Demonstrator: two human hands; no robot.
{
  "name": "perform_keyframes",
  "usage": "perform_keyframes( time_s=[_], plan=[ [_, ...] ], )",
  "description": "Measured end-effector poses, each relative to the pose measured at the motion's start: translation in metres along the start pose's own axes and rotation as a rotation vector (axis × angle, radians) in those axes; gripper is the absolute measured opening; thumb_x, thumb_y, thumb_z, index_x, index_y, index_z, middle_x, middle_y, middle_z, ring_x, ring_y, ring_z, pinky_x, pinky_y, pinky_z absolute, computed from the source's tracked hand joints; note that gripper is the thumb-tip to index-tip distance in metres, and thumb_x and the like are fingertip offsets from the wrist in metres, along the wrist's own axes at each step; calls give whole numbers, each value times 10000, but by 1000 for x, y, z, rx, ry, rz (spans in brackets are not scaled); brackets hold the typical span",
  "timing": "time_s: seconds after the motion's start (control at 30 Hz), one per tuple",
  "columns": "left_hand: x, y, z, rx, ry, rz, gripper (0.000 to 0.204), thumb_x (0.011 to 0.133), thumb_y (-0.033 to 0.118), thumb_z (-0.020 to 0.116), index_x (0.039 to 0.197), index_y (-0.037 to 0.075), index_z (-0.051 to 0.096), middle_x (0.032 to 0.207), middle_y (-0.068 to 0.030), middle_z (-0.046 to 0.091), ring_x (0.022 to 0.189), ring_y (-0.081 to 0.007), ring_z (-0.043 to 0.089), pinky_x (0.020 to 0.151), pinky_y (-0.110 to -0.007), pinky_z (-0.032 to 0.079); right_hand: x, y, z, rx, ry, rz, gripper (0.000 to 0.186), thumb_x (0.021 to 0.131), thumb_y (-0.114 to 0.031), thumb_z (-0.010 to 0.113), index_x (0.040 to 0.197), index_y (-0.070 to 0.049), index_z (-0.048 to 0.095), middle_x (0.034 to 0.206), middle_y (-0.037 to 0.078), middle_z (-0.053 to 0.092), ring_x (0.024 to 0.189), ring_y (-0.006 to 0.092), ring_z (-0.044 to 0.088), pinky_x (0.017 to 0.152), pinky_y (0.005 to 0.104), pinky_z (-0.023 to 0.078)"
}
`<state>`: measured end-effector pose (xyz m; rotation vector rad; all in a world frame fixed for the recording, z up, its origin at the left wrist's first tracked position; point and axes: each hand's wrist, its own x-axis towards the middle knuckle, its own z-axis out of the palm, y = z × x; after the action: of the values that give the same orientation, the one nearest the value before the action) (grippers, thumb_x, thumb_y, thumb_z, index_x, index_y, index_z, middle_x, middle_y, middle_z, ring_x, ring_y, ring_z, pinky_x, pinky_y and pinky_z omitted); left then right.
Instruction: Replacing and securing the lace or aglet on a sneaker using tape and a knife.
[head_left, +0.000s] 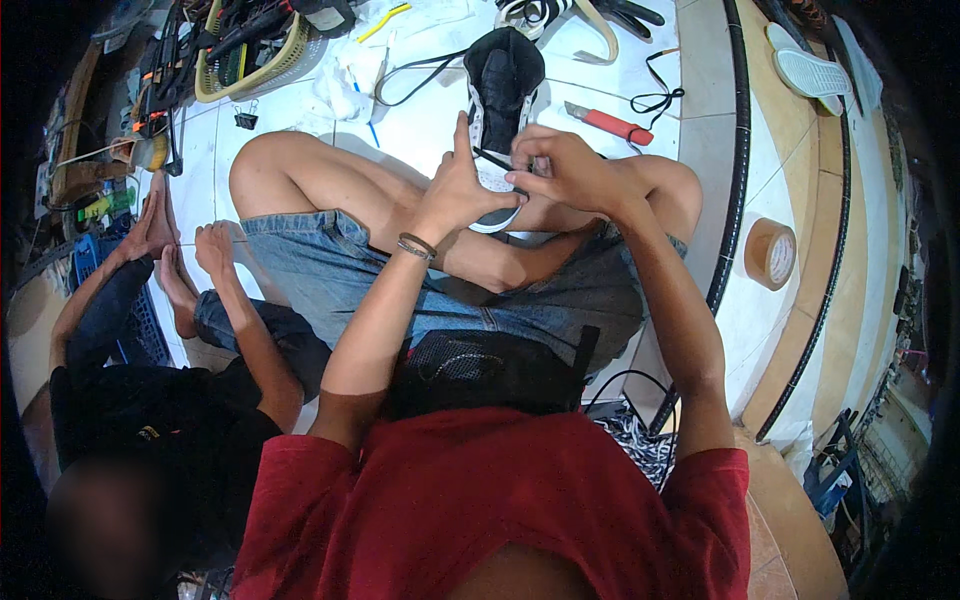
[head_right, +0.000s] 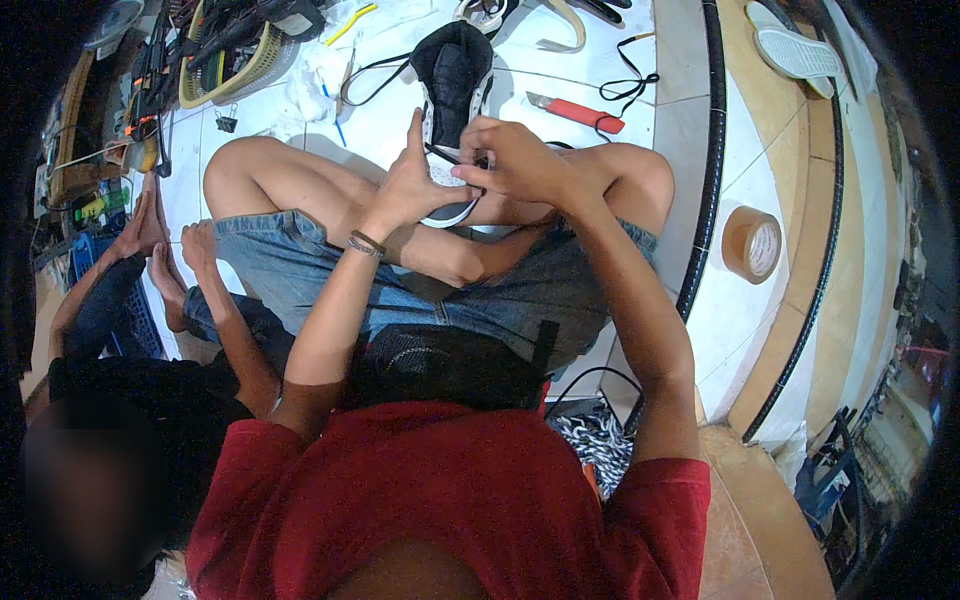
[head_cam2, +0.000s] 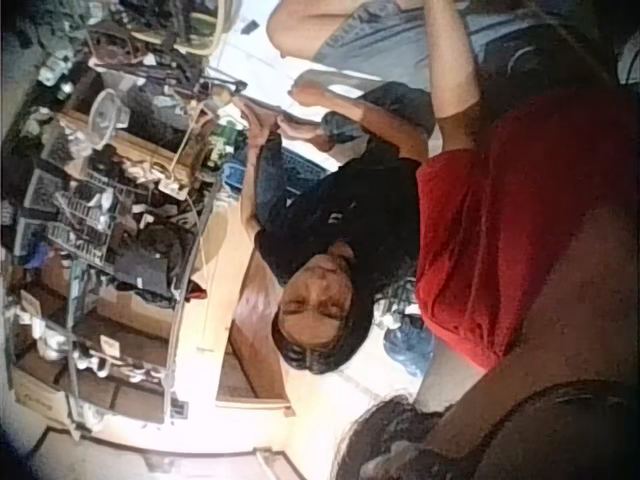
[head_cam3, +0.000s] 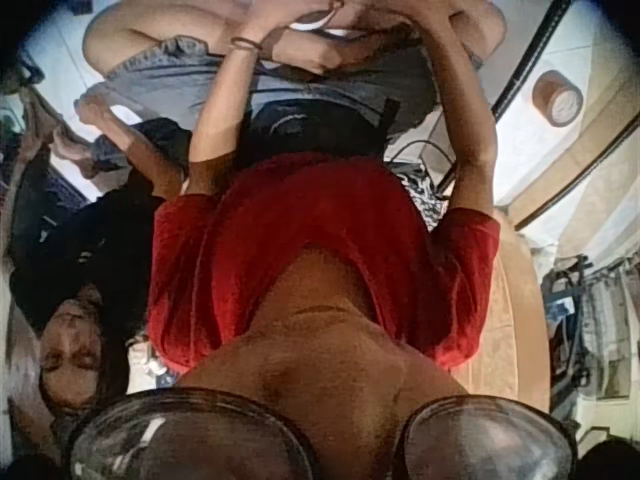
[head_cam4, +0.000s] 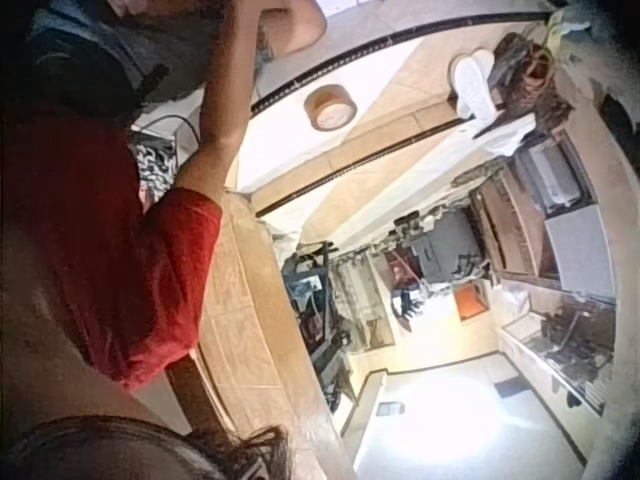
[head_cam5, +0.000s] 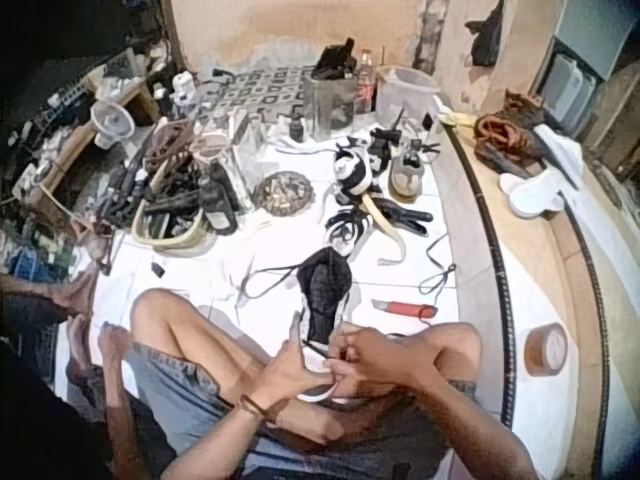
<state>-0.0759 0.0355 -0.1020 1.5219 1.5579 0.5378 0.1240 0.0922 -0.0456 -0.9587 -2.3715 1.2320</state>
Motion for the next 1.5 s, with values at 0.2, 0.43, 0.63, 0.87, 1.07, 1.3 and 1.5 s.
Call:
perform_keyframes(
  time_s=[0.2, 0.43, 0.63, 0.87, 1.07, 1.3, 1.5],
  plan=[
    [-1, 18, -2, -63, -5, -37, 1329, 623, 355, 876, 1538, -42, -2, 1110, -410, 596, 1058, -496, 626, 933, -451, 515, -13, -25, 13, -312, 74, 63, 247, 883, -283, 665, 919, -39, 688, 797, 156, 659, 733, 326, 632, 665, 431, 486],
    [9, -30, 6, -49, -58, -84, 1119, 789, 234, 777, 1575, 55, 2, 1191, -283, 639, 1075, -356, 668, 895, -369, 543, -5, -97, 42, -539, 209, -2, 214, 863, -256, 670, 880, -45, 701, 852, 194, 689, 822, 366, 666, 769, 474, 523],
    [4, -31, 12, -194, -5, 153, 1245, 682, 195, 815, 1569, 29, -43, 875, -272, 642, 900, -447, 645, 804, -458, 519, -10, -68, 22, -6, 82, 127, 200, 879, -186, 675, 980, -17, 641, 935, 180, 673, 805, 380, 655, 721, 428, 539],
    [-1, -13, 5, -88, 37, 7, 1370, 585, 391, 901, 1551, -30, 24, 1153, -342, 615, 1073, -455, 628, 934, -440, 517, 2, -63, -2, -147, 208, 43, 236, 883, -223, 676, 1025, -36, 658, 929, 176, 619, 825, 387, 634, 728, 464, 523],
    [1, 14, -4, -50, -24, -41, 1379, 562, 403, 909, 1527, -81, 51, 1268, -316, 575, 1172, -413, 601, 998, -386, 490, 60, -12, -33, -654, 1, -156, 270, 817, -253, 749, 998, -53, 721, 1040, 117, 595, 1009, 307, 582, 851, 408, 496],
    [0, 11, -4, -67, -2, -34, 1355, 555, 365, 907, 1530, -59, 66, 1274, -320, 569, 1180, -411, 597, 1006, -384, 485, 93, -1, -47, -465, -215, -149, 292, 842, -340, 743, 917, -58, 744, 847, 91, 663, 881, 258, 625, 756, 382, 507],
    [0, 17, -1, -125, -4, -25, 1341, 563, 316, 931, 1543, -15, 77, 1312, -274, 568, 1215, -365, 587, 1042, -363, 454, 150, 38, -89, -210, -427, -164, 316, 892, -306, 702, 782, -10, 684, 656, 99, 617, 613, 219, 608, 594, 340, 477]
  ],
)
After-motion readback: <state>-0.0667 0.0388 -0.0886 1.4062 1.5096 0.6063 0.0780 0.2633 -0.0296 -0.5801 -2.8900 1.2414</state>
